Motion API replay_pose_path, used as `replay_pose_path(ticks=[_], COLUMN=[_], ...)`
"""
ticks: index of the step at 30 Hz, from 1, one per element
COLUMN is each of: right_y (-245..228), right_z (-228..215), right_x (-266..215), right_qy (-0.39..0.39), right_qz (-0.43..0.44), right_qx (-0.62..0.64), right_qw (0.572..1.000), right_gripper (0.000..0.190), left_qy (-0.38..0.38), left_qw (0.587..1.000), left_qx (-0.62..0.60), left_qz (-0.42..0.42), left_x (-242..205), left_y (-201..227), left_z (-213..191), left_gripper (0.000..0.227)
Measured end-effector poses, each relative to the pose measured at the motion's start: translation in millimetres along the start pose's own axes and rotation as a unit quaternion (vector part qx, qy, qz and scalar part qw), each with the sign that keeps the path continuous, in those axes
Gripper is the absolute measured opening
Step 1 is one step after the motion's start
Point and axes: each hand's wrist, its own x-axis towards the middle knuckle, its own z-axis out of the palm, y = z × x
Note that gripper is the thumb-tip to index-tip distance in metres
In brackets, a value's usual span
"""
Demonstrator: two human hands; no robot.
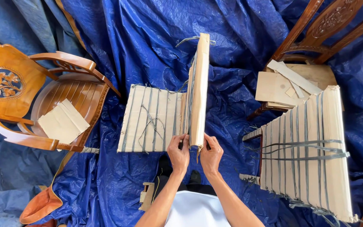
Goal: Bundling and tying furniture components using straps.
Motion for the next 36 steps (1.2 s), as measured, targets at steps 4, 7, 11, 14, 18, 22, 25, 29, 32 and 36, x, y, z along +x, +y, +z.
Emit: replay_pose_path(ticks=[4,7,11,14,18,22,25,29,32,36], right_y=[1.0,-5.2,-6.1,-5.3,-12.1,-13.9,-17.6,-25.5,-32.0,-34.0], right_z=[-4.4,-8.3,-10.6,-11.8,-19.8,-30.9,-36.5,-41.8,-43.5,-43.4], right_x=[-4.8,-13.3,-25.1,-35.1,-44.2,-55.6,-62.0,-61.5,-60.5,-64.6], right_qy=[0.001,0.017,0.029,0.021,-0.012,-0.061,-0.097,-0.127,-0.156,-0.199], right_qz=[-0.007,-0.019,-0.001,0.002,-0.002,0.026,0.041,0.012,-0.027,-0.039], right_qx=[-0.032,-0.04,-0.038,-0.046,-0.073,-0.096,-0.118,-0.152,-0.181,-0.203], right_qw=[0.999,0.999,0.999,0.999,0.997,0.993,0.987,0.98,0.971,0.958], right_gripper=[0.022,0.017,0.009,0.005,0.005,0.005,0.005,0.004,0.002,0.005], left_qy=[0.003,-0.015,-0.039,-0.06,-0.088,-0.102,-0.106,-0.124,-0.144,-0.165], left_qw=[1.0,0.999,0.999,0.998,0.996,0.995,0.994,0.992,0.988,0.985], left_qx=[-0.027,-0.033,-0.015,-0.02,0.003,0.01,0.019,0.032,0.059,0.048], left_qz=[-0.001,-0.018,-0.031,0.027,0.014,0.01,0.007,0.011,0.01,-0.011], left_x=[-11.3,-22.5,-33.4,-40.2,-48.0,-41.6,-42.0,-38.7,-35.2,-32.9], left_y=[3.5,-0.5,3.5,0.3,-7.3,2.9,2.9,-4.3,-7.6,-16.3], left_z=[-5.2,-3.8,-2.9,-2.3,-2.2,-5.8,-8.6,-8.8,-9.0,-10.4], left_gripper=[0.012,0.016,0.022,0.023,0.029,0.028,0.027,0.027,0.028,0.033])
